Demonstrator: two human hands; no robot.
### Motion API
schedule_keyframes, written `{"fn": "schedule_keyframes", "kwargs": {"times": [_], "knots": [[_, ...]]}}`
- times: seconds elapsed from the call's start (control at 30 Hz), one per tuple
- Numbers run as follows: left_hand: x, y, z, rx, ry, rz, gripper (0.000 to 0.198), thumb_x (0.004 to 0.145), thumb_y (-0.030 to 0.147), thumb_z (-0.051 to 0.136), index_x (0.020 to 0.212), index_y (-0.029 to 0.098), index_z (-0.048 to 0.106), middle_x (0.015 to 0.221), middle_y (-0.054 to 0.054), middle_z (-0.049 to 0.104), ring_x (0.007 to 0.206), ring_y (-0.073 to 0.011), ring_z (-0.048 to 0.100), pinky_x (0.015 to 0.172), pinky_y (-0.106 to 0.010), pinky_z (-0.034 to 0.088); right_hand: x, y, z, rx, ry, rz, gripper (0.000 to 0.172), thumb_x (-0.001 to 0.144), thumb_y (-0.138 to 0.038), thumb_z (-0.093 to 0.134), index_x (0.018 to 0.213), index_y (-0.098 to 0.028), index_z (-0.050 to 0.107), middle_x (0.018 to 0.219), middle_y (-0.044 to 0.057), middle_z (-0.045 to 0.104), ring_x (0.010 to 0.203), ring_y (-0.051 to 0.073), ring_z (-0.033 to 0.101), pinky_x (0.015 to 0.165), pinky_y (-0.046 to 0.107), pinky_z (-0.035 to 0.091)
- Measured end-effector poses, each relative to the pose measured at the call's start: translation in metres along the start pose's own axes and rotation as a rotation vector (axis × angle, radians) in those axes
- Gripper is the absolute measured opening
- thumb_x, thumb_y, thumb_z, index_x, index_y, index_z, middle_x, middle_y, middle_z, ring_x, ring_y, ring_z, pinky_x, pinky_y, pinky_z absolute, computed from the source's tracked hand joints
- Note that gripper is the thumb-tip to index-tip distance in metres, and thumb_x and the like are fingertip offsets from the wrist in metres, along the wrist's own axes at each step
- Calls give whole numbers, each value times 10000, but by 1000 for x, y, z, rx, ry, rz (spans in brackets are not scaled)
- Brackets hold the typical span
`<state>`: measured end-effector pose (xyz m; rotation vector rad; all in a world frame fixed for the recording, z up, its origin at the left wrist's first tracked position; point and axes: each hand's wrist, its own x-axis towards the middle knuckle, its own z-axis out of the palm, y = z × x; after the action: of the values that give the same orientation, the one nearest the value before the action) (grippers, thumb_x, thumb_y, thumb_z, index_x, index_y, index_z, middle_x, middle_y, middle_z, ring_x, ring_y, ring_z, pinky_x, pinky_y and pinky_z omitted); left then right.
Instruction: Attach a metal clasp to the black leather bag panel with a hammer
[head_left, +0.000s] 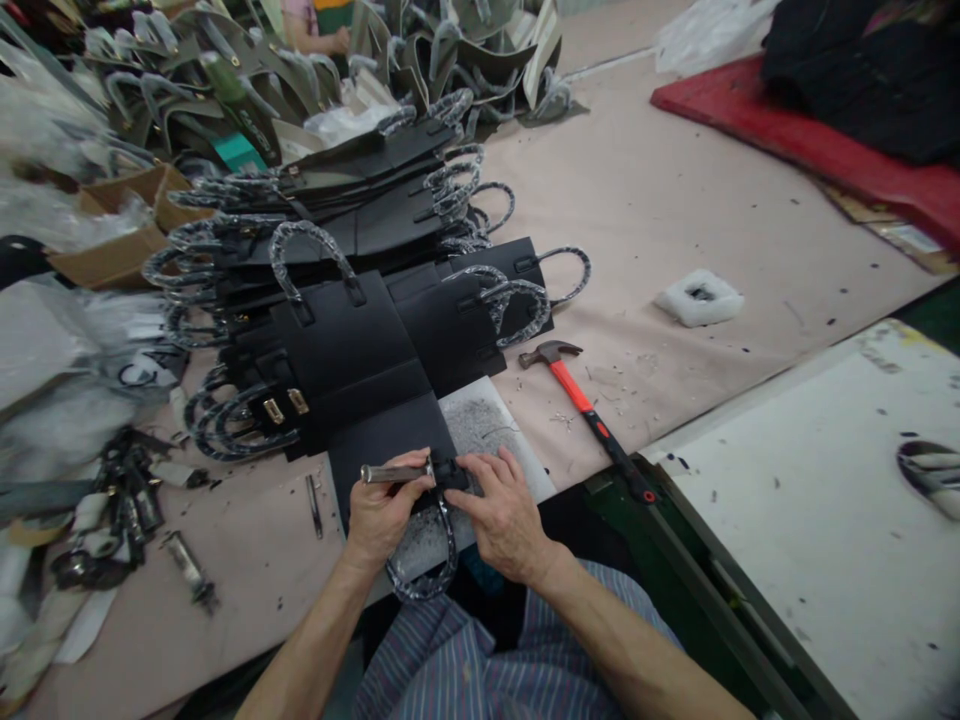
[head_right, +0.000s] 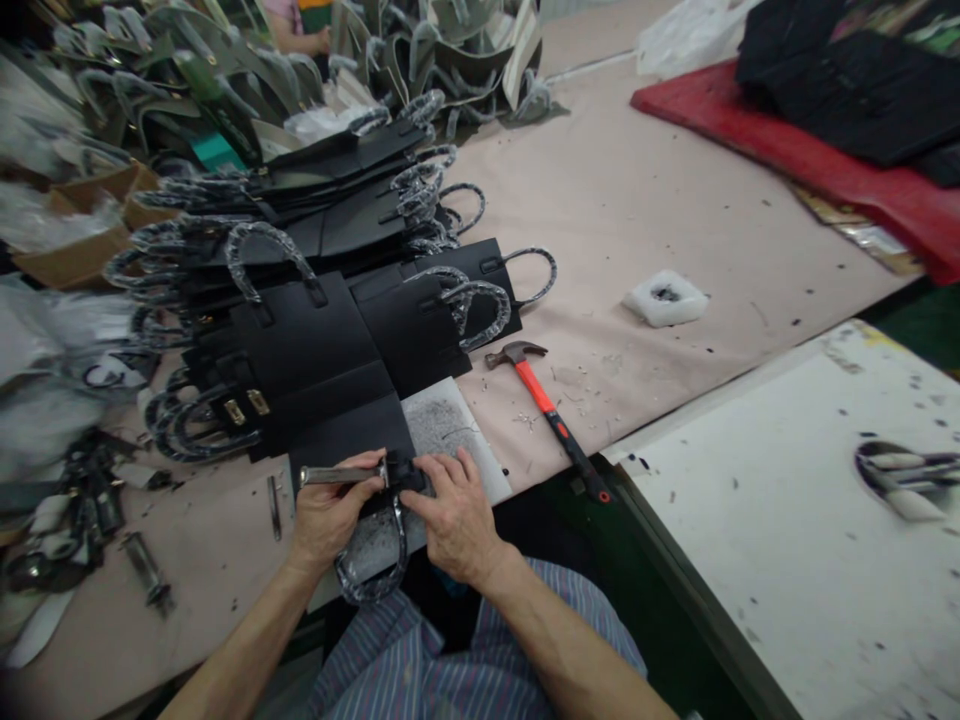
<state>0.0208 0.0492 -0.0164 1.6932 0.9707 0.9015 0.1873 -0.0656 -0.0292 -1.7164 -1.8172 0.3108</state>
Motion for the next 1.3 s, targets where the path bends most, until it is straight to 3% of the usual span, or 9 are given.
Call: {"fn": "schedule_keyframes", "kwargs": {"times": [0.4, 1.3], "knots": [[-7, -4, 4, 158, -41, 173, 123, 862, 271, 735, 961, 200, 728, 1086, -71, 736, 1010, -234, 701, 976, -428, 567, 0, -1, -2, 22, -15, 16, 352, 865, -165, 510, 1149, -296, 670, 1373, 76, 459, 1274, 282, 395, 1148, 583, 174], [-14, 0, 5, 285, -10, 305, 105, 866, 171, 713, 967, 198, 701, 1108, -71, 726, 1013, -228, 702, 956, -415, 581, 1, 1, -2, 30, 6, 2, 351, 865, -171, 514, 1158, -287, 668, 1370, 87, 476, 1272, 286, 410, 1154, 587, 177]]}}
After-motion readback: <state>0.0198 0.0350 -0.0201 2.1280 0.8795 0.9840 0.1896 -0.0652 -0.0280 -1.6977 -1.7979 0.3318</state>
